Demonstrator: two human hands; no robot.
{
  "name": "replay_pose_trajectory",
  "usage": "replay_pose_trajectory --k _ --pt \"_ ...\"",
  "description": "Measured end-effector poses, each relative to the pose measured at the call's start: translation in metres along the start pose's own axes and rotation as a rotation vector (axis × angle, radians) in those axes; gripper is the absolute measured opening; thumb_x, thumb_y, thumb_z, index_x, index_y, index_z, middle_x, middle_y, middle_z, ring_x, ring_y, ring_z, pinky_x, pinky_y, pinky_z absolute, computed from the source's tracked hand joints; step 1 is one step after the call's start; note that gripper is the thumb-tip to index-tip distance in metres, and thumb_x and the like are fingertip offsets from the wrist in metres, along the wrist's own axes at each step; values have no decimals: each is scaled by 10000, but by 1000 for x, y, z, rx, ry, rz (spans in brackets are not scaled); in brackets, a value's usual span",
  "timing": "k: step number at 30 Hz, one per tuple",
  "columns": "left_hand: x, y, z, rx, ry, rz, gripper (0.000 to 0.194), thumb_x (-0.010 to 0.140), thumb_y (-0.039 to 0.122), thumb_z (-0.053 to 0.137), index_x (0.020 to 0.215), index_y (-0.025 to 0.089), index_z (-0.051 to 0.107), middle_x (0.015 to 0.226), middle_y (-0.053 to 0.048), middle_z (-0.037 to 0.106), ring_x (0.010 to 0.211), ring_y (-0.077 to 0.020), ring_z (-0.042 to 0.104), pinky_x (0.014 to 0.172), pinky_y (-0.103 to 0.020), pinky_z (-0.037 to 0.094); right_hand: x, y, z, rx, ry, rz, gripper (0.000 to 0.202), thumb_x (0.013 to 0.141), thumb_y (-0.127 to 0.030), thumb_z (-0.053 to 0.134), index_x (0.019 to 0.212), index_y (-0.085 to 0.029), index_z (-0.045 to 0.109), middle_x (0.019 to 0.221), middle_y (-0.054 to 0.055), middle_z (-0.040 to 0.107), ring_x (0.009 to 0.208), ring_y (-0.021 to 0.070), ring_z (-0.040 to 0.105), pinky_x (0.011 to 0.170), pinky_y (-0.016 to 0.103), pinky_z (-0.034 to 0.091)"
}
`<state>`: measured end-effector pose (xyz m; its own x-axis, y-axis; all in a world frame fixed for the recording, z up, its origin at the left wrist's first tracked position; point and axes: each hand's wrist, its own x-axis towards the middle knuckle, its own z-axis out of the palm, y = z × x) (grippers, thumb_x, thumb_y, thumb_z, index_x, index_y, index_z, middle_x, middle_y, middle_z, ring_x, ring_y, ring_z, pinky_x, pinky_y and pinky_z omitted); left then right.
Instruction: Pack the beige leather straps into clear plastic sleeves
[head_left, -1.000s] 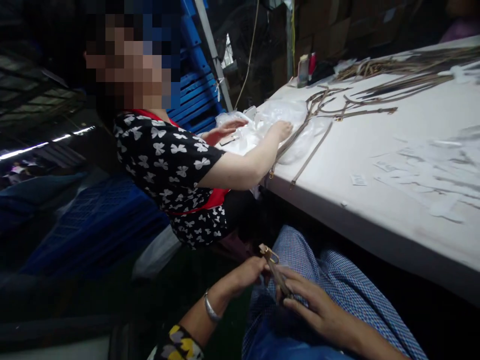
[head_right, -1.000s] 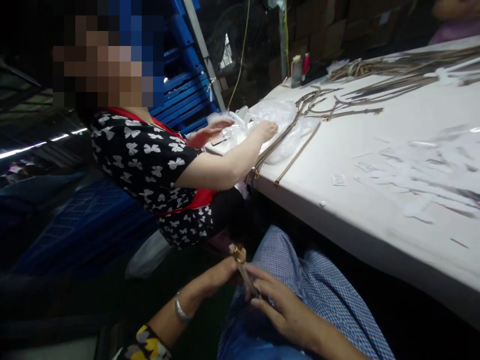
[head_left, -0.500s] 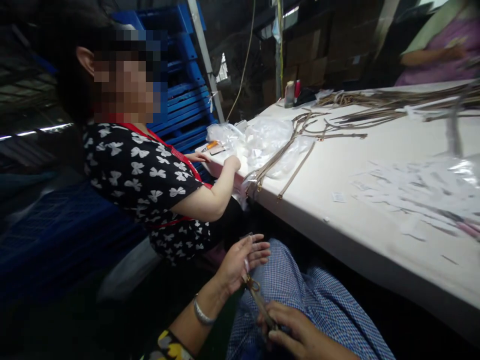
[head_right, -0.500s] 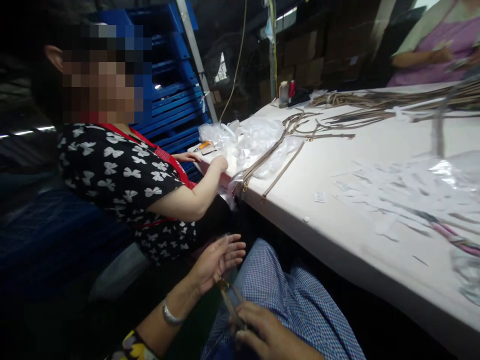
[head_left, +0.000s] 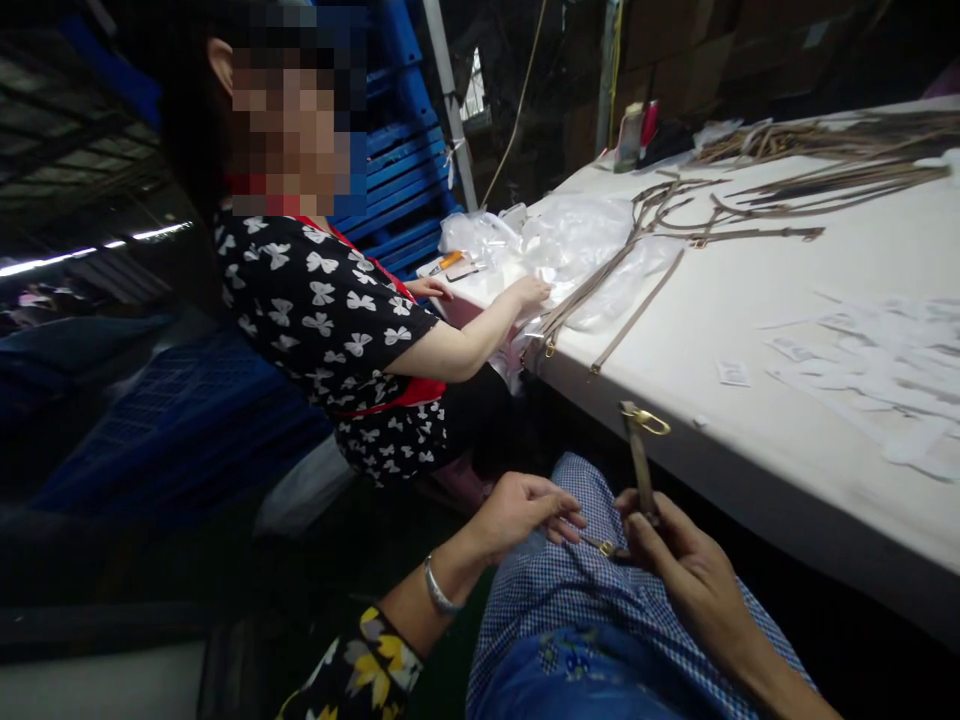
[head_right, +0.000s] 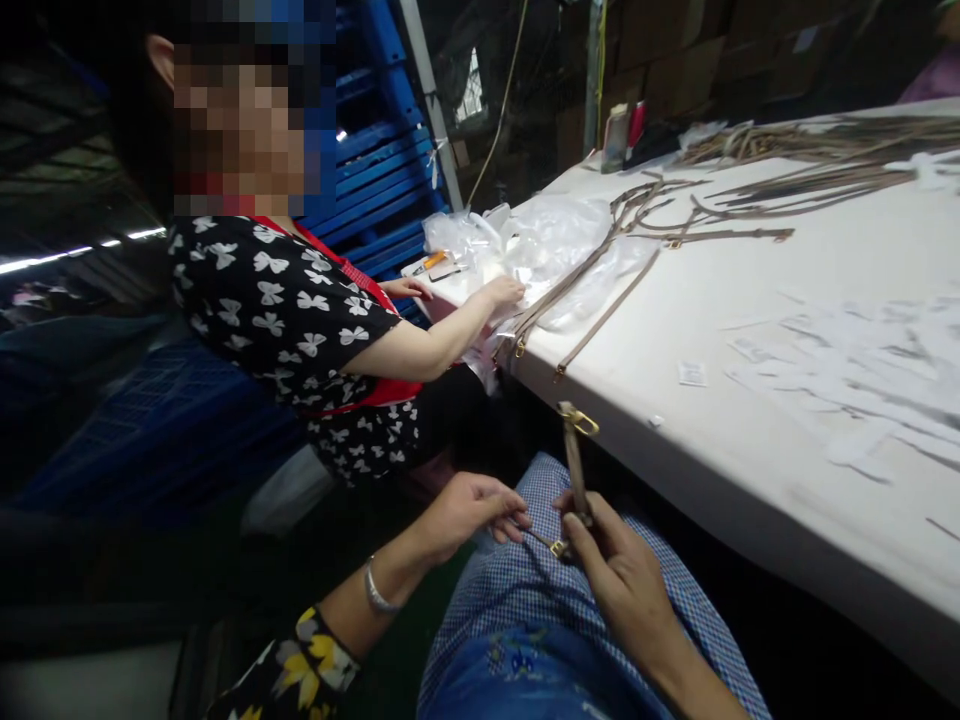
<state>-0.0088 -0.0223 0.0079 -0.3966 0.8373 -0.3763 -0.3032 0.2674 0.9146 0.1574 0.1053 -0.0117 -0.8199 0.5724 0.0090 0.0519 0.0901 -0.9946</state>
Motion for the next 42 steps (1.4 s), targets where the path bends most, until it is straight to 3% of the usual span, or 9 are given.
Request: replay_pose_trajectory --k 6,10,17,22,29,32,36,39,42 --pt "0 -8 13 124 -103 -44 336 711 391 754 843 83 734 689 -68 707 562 -158 666 530 -235 499 24 -25 7 -314 -214 -200 219 858 -423 632 911 -214 671 827 37 638 746 187 598 681 290 497" --pt "-6 -8 14 61 -150 54 371 724 297 752 1046 120 705 852 -72 723 687 -162 688 619 -244 532 29 -18 8 -233 -254 -92 302 880 -465 584 760 -196 649 705 9 574 669 161 567 594 263 484" --pt "-22 5 -1 138 -2 96 312 840 371 643 927 81 718 839 -118 739 638 -133 666 547 -195 462 32 -22 -3 65 -246 227 419 818 -579 620 973 -191 642 757 -1 547 658 146 526 570 268 525" --pt "-33 17 -19 120 91 82 307 757 372 731 841 77 724 787 -125 748 628 -141 668 533 -193 435 31 -39 -24 162 -325 200 406 928 -525 491 1012 -171 670 659 -21 486 596 112 457 569 238 469" --pt "-46 32 -32 88 193 111 270 730 347 765 819 96 721 736 -97 736 541 -102 607 460 -162 354 42 -64 -42 -79 -429 74 417 871 -487 595 1154 -201 702 877 73 709 794 238 650 694 333 569" --pt "-50 44 -27 128 221 219 239 759 342 739 831 115 756 1064 -151 716 646 -119 636 532 -191 435 47 -73 -39 -233 -469 -46 354 882 -449 588 1125 -235 730 980 73 739 896 280 675 793 373 569" --pt "-49 57 -16 296 149 411 118 761 285 742 780 180 791 1449 -96 488 1112 -258 616 903 -291 486 48 -83 -32 -370 -514 -109 314 914 -433 540 1095 -269 737 1019 57 743 931 283 685 841 383 549" --pt "-44 57 -12 275 78 475 119 790 281 721 811 190 795 1214 -111 668 1110 -246 617 967 -313 457 46 -89 -29 -355 -587 -78 303 916 -435 540 1055 -258 743 902 47 739 784 231 680 724 318 550" --pt "-38 53 -11 57 66 427 196 744 345 770 783 153 785 935 -104 713 803 -181 652 706 -266 513 45 -92 -25 -195 -670 82 339 912 -480 538 1036 -226 725 737 22 673 634 163 606 575 243 492"
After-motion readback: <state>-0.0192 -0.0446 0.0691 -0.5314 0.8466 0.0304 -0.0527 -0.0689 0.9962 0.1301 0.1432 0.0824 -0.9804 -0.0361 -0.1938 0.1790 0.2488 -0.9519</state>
